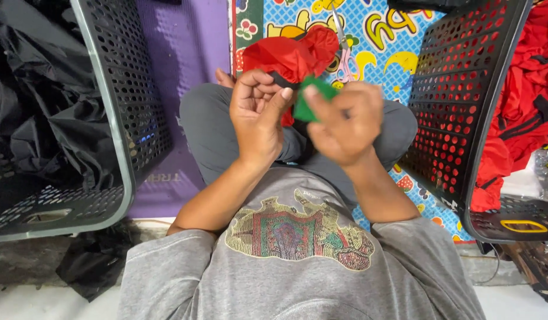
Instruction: The person sits cross-legged on a mat and uses pink scissors to cut a black elastic band attached to a red fabric item. They repeatedly trim the band, inspect the edges, and manipulate the fabric with their hands.
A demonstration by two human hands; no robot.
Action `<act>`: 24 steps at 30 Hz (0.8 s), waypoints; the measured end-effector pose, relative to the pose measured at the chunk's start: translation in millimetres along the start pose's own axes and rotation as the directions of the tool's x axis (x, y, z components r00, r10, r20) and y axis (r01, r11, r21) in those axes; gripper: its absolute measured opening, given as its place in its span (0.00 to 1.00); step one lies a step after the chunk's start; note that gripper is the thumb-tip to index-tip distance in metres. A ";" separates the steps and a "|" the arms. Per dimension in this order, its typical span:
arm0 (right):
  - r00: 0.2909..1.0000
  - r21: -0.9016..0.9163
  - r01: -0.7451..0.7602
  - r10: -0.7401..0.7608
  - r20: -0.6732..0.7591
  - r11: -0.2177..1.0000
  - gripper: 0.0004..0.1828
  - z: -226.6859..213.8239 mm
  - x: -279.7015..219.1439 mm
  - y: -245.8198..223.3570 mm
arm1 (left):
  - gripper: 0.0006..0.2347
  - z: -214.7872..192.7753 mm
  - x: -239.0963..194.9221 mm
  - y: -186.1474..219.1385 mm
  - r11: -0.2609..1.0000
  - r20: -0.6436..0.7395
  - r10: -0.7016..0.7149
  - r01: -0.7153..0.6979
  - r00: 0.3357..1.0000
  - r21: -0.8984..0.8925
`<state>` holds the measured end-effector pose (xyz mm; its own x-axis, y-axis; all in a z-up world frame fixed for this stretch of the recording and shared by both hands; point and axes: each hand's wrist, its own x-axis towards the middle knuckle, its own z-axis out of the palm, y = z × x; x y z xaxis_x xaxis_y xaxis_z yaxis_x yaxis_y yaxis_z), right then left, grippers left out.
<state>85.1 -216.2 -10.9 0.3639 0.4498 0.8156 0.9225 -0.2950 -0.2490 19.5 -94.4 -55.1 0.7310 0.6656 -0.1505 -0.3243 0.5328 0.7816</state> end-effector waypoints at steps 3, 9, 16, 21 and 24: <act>0.998 0.022 -0.058 0.058 0.001 0.998 0.15 13.3 1.0 -7.5 | 0.11 0.4 1.5 0.8 0.999 0.015 0.030 -0.031 0.999 0.036; 0.998 0.044 -0.050 0.052 -0.042 0.998 0.18 10.2 5.3 -21.0 | 0.12 0.4 -1.1 1.3 0.999 0.021 0.039 -0.038 0.999 -0.020; 0.991 0.060 -0.091 0.096 -0.088 0.994 0.18 7.1 5.9 -10.8 | 0.12 -1.2 -1.4 7.0 0.999 0.008 0.033 -0.033 0.999 0.032; 0.996 0.056 -0.084 0.085 -0.029 0.995 0.18 2.5 6.1 -3.5 | 0.13 -2.3 -0.3 1.5 0.999 0.003 -0.017 0.017 1.000 0.030; 0.998 0.056 -0.053 0.055 -0.034 0.997 0.22 1.4 7.4 -11.8 | 0.14 2.0 -2.8 8.1 0.999 0.005 -0.024 0.024 1.000 0.030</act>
<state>77.2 -208.2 -2.7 0.4095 0.4043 0.8178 0.9077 -0.2707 -0.3207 16.1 -93.0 -47.1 0.7415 0.6499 -0.1667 -0.2884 0.5332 0.7953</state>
